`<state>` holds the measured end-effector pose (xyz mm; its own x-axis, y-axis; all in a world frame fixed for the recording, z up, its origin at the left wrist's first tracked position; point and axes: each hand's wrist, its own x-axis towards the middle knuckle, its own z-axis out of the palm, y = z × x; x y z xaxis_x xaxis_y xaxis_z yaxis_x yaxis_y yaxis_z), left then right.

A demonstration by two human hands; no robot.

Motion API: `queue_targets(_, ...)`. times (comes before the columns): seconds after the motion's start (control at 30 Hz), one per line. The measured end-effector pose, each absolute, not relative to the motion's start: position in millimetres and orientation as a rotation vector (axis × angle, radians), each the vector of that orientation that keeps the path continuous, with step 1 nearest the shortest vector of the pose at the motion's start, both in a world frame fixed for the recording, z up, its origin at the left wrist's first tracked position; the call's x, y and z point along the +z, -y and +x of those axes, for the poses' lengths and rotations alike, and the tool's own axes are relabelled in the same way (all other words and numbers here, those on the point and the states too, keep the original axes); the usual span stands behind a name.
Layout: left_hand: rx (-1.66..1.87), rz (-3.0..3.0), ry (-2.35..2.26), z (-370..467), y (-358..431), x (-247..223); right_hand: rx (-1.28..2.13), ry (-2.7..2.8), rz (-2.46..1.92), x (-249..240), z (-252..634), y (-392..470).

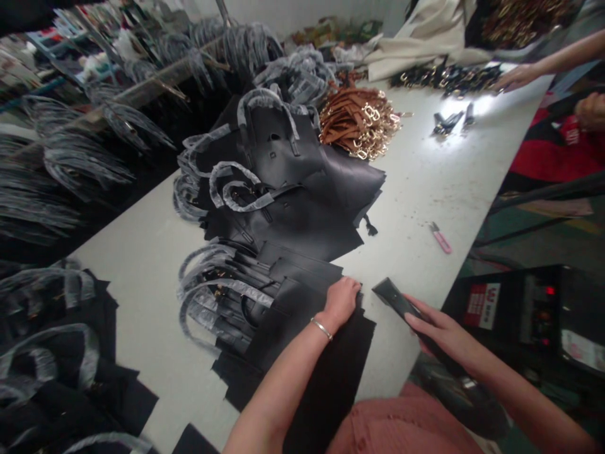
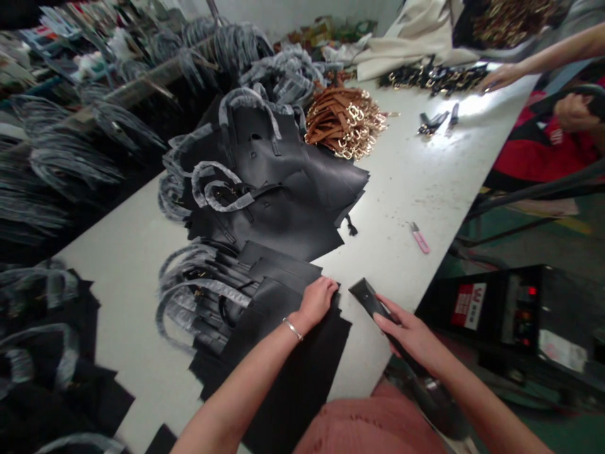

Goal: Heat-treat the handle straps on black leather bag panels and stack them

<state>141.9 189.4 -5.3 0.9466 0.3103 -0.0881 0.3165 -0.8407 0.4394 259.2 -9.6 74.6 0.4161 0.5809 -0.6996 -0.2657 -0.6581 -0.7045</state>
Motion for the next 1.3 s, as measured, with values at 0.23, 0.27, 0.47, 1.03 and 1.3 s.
queue_targets(0.23,0.183,2.319,-0.818,113,-188,3,1.551,0.292,-1.833,79,259,5)
queue_targets(0.27,0.158,2.310,-0.801,110,-189,3,1.582,0.289,-1.820,79,258,2)
queue_targets(0.47,0.098,2.267,-0.726,108,-195,2,1.648,0.368,-1.784,74,255,-28)
queue_targets(1.03,0.029,2.209,-0.707,109,-206,2,1.427,0.394,-1.810,74,267,-58)
queue_targets(1.3,0.054,2.236,-0.727,107,-201,7,1.608,0.516,-1.918,83,282,-70)
